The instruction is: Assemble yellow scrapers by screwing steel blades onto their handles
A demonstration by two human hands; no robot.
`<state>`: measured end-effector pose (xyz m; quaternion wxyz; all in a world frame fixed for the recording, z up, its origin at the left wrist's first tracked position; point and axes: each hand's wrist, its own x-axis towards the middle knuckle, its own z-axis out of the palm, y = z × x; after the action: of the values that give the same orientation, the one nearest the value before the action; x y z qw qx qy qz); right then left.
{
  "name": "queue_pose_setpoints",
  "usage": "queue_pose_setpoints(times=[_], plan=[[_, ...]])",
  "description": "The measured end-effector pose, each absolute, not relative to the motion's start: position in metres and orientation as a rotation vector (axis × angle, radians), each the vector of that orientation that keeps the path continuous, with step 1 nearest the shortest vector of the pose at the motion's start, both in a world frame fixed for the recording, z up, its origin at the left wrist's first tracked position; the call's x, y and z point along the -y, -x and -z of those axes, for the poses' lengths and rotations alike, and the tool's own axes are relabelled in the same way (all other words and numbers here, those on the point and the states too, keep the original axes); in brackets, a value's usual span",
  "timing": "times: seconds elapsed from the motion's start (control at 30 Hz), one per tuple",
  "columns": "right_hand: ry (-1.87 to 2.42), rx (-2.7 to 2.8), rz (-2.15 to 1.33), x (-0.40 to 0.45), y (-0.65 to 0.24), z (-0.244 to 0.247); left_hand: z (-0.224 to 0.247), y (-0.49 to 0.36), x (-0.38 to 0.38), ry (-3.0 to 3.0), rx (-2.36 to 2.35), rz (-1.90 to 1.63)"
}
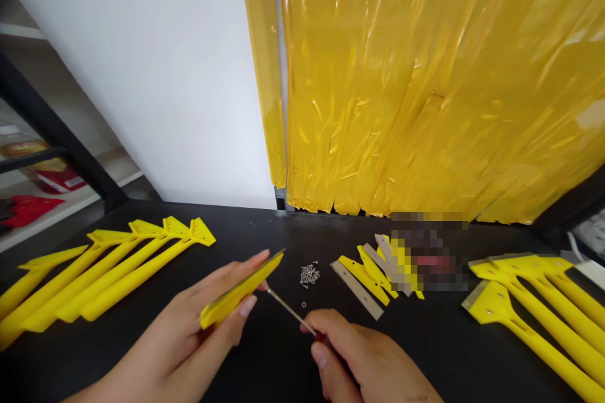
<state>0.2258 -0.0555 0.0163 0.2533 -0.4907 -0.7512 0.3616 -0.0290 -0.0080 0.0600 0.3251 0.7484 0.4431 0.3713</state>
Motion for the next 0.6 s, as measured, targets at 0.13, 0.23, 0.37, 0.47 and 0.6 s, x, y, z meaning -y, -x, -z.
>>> queue_pose_setpoints(times=[0.13, 0.23, 0.37, 0.47, 0.6], plan=[[1.29, 2.177, -0.388, 0.054, -0.234, -0.011, -0.052, 0.032, -0.006, -1.709, -1.245, -0.985], [1.241, 2.276, -0.145, 0.051, -0.239, -0.003, -0.045, 0.03, -0.013, -1.454, -1.175, -1.006], [1.255, 2.329, -0.148, 0.048, -0.237, -0.002, -0.045, 0.025, -0.019, -1.225, -1.067, -1.014], [1.266, 2.322, -0.267, 0.047, -0.233, -0.007, -0.05, 0.023, -0.022, -1.101, -1.017, -0.977], [1.294, 2.327, -0.334, 0.044, -0.232, -0.003, -0.049, 0.024, -0.024, -1.031, -1.039, -0.924]])
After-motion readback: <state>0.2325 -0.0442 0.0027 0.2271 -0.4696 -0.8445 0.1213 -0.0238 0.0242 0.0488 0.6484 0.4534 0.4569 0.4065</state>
